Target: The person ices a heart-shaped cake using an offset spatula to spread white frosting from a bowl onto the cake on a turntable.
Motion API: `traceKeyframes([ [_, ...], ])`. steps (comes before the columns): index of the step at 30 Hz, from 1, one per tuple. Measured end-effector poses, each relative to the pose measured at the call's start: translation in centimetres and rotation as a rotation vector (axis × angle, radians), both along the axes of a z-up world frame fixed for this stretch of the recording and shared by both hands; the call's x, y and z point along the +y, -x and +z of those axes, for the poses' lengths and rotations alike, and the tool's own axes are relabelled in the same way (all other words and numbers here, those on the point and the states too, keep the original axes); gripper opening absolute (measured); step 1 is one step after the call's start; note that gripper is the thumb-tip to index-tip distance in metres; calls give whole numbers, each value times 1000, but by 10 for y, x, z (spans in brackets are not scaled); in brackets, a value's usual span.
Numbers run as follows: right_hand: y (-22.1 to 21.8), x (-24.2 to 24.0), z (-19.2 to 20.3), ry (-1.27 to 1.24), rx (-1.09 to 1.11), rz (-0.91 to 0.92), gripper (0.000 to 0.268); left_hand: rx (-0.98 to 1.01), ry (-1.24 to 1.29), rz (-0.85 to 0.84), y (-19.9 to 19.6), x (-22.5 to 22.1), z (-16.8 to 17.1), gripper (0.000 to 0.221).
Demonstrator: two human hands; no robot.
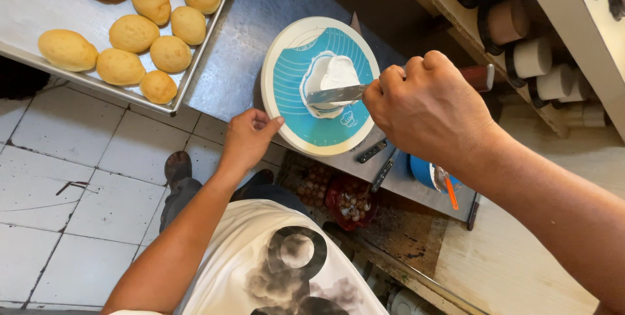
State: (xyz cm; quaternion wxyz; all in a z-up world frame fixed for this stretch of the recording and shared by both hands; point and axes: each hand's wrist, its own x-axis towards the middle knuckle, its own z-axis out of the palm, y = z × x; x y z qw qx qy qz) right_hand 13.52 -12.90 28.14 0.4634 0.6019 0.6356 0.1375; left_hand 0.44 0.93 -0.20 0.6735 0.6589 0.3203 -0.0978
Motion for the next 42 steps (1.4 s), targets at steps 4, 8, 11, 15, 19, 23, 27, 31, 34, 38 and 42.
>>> traceKeyframes([
  [4, 1, 2, 2, 6, 0, 1, 24, -14, 13, 60, 2, -2, 6, 38],
  [8, -2, -1, 2, 4, -21, -10, 19, 36, -31, -82, 4, -5, -1, 40],
  [11, -4, -3, 2, 2, -24, -13, 24, -33, 40, 136, 4, -3, 4, 34],
  [15, -4, -8, 3, 7, -22, -33, 20, -6, 20, 39, 6, -9, -7, 34],
  [19, -6, -15, 1, 9, -4, -58, 20, -2, 17, 67, 3, -5, -3, 34],
  [23, -2, -17, 8, 140, 20, -243, 23, -21, 48, 161, 3, -1, 5, 32],
  [27, 11, 13, 62, 415, 94, -971, 27, -10, 72, 161, 5, -1, 9, 32],
  [31, -8, -82, 68, -67, -16, -1294, 32, -21, 86, 151, 11, -4, 11, 29],
  [34, -11, -162, 28, -584, 149, -1606, 25, -61, 113, 166, 17, -8, 2, 24],
  [38, -2, -296, -94, -898, 184, -1869, 24, -61, 150, 115, 29, -17, -23, 31],
  [42, 47, -286, -171, -1047, 149, -1956, 24, -18, 119, -52, 35, -37, -50, 31],
])
